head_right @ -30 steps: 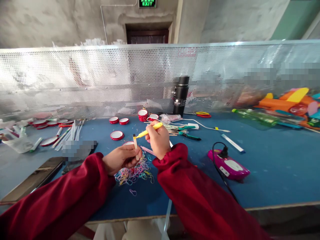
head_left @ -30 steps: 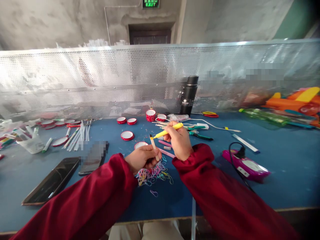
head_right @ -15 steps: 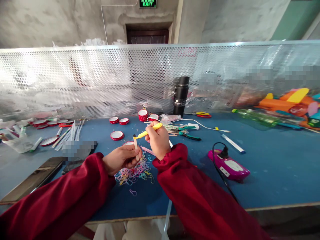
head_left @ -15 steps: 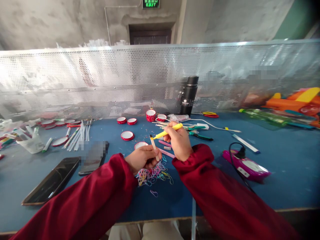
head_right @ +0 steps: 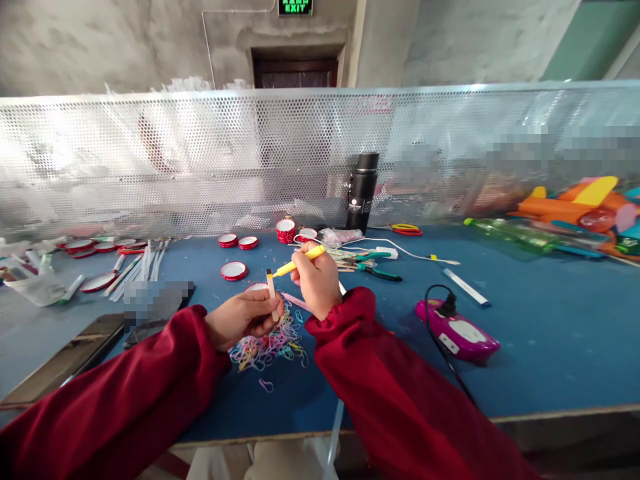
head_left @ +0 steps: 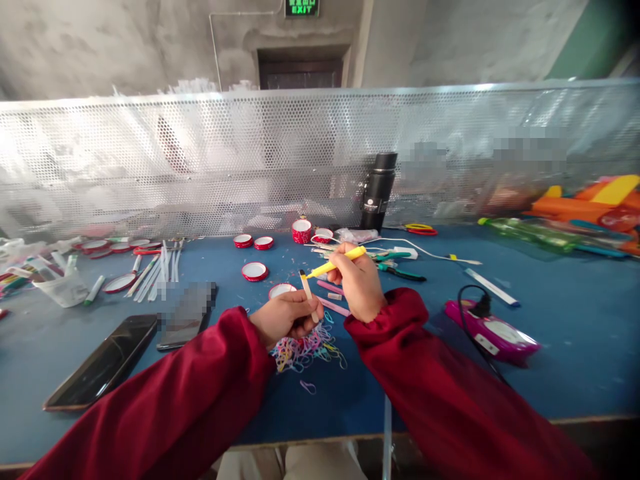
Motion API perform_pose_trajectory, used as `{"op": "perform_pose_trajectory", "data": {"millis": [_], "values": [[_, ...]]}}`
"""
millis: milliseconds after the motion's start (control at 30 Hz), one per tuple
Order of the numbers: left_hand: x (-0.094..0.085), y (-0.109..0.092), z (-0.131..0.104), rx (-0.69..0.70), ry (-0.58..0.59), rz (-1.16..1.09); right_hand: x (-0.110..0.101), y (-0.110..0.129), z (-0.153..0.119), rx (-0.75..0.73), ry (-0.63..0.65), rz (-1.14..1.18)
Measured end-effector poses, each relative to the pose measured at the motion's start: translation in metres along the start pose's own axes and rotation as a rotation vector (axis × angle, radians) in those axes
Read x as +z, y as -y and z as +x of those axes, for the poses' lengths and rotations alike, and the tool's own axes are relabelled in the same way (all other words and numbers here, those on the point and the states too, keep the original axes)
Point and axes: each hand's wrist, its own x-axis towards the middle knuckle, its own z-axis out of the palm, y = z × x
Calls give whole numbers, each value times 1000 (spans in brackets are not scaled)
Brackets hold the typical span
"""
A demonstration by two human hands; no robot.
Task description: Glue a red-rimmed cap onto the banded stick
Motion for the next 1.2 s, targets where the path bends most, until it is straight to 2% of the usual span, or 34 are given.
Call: {"op": "perform_pose_trajectory", "data": {"millis": [1200], "values": [[0, 1, 1, -9, -4, -22, 1, -1, -1, -18, 32, -38]]}}
